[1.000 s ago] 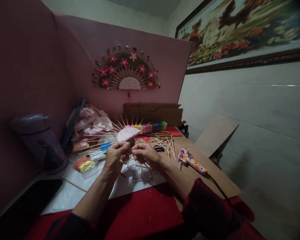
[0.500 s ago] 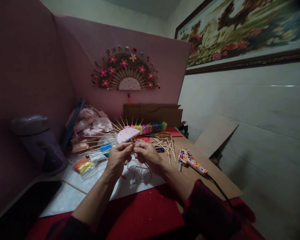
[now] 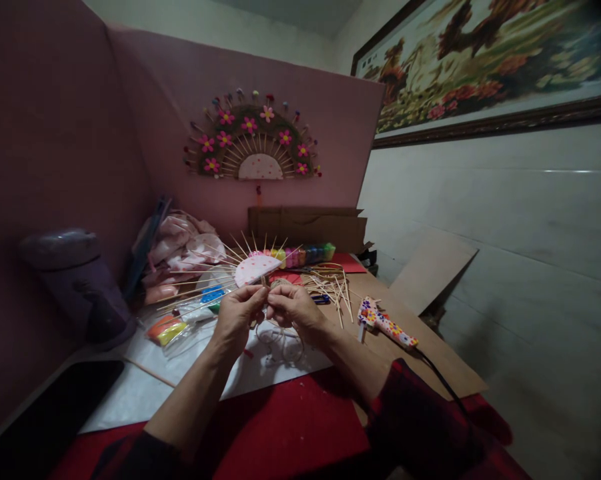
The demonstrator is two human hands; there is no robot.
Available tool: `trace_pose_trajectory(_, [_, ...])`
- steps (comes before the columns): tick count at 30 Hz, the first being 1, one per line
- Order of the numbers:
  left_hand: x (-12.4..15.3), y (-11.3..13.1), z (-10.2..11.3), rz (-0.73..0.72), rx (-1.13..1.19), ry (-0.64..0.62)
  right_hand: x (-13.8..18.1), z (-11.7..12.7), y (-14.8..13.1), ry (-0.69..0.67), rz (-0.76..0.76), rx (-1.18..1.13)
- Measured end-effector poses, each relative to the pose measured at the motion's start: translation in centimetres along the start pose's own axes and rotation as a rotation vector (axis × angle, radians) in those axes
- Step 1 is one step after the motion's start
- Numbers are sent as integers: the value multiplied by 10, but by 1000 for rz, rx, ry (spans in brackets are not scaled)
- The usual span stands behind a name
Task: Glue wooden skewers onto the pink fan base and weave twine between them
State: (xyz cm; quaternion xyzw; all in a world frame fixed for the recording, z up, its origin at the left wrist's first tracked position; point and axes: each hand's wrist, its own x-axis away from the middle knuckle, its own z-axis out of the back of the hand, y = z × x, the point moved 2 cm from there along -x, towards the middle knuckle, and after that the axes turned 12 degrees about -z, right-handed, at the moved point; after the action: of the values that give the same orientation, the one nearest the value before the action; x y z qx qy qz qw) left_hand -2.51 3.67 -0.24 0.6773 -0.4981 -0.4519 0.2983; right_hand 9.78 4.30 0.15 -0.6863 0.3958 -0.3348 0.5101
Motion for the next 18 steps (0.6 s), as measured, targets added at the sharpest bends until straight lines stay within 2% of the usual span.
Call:
trace_pose_trajectory(5, [1,7,-3,27,44,20,-2,7,-4,-48,20,105])
trace_pose_trajectory(9, [1,15,-3,8,33,64,-3,13,-8,32,19,160])
trace_pose_trajectory(14, [1,18,-2,6,-38,95,0,7,-11,62,146,264])
trace_pose_trajectory(18, [1,15,0,5,-95,62,-1,7,-9,67,94,266])
